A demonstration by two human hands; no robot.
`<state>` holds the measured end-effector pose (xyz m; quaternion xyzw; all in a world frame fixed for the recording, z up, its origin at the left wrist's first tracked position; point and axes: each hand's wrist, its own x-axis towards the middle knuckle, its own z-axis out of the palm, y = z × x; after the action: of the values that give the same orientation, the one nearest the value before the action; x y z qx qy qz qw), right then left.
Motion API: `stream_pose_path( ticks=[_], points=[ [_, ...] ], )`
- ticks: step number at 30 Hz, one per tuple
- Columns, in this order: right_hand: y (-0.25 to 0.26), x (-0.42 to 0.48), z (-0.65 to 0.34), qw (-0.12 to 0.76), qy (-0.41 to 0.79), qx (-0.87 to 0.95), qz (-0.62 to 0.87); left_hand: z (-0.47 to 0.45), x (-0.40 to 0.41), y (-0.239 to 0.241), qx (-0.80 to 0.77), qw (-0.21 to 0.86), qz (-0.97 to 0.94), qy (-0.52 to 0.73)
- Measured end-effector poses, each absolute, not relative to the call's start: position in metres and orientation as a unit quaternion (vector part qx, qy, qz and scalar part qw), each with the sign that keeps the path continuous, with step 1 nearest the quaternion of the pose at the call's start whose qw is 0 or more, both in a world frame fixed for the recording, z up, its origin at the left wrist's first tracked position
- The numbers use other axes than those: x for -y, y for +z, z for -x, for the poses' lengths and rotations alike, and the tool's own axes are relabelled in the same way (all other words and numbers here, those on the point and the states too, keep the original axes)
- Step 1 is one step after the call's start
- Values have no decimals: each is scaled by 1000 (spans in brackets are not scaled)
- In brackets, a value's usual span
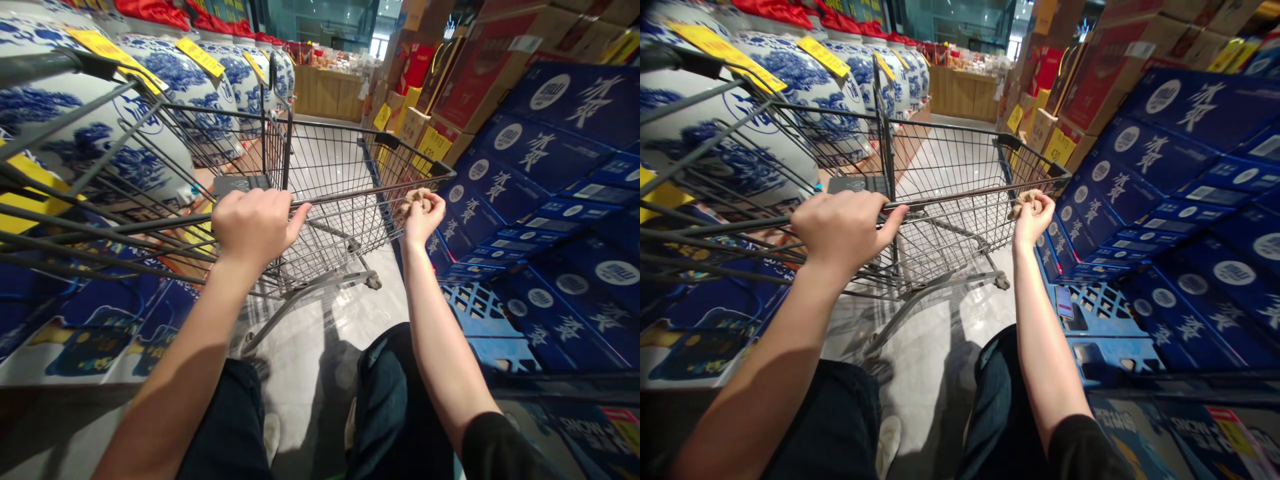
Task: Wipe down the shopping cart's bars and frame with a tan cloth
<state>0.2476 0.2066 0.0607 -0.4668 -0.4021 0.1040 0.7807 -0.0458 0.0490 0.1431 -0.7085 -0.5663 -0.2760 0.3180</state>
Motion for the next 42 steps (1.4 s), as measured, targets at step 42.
stream_pose_path(
  ticks=[42],
  points=[
    [80, -80, -118, 622, 123, 748, 196, 44, -43, 148, 573, 292, 714, -278]
  ],
)
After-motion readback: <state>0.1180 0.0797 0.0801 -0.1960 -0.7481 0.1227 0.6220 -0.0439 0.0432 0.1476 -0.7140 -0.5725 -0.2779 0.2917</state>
